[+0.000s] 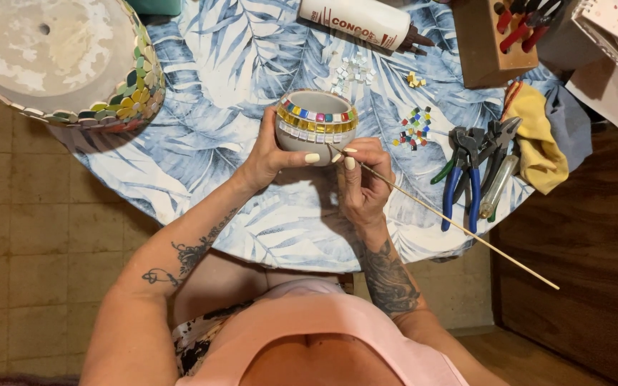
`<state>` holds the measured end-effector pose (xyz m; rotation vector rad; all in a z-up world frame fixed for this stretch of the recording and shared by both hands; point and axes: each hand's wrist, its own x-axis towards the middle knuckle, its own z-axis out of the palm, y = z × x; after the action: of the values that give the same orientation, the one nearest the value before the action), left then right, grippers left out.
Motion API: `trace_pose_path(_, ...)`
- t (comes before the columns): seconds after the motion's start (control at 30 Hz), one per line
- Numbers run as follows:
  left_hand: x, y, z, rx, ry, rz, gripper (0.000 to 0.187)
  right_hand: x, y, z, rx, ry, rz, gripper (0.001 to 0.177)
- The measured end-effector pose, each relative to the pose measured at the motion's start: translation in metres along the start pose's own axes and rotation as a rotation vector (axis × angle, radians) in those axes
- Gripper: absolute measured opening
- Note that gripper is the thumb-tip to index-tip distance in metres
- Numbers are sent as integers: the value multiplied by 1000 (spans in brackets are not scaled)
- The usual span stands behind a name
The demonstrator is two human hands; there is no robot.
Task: Applying small mosaic tiles to a decorative pot using glue and a positioning tool.
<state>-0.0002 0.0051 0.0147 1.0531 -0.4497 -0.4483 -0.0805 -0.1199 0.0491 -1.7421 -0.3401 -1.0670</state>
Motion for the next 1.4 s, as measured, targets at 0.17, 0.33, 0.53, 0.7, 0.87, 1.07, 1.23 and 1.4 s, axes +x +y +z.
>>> trace_pose_path(0.17,0,-7,-3,17,3,-2,76,-1,-1,1,4,11,11,9)
trace_pose_path(0.33,0,1,2,46,6,13,77,-2,1,1,6,33,8,9)
trace_pose_path(0.53,-2,2,4,50,12,13,77,-4,1,2,5,34,20,8)
trace_pose_path(0.7,-2,3,5,68,15,23,75,-3,0,2,-2,16,21,8)
trace_pose_path(0.87,-1,1,3,70,18,23,75,-3,-1,3,-5,17,25,8)
trace_pose_path(1.07,-1,0,4,87,24,12,75,-5,1,3,-7,19,22,8)
trace_pose_path(1.23,-2,2,5,89,22,15,76,-5,2,3,0,21,21,8)
trace_pose_path(1.4,0,-7,-3,44,1,4,77,0,-3,4,29,50,6,7)
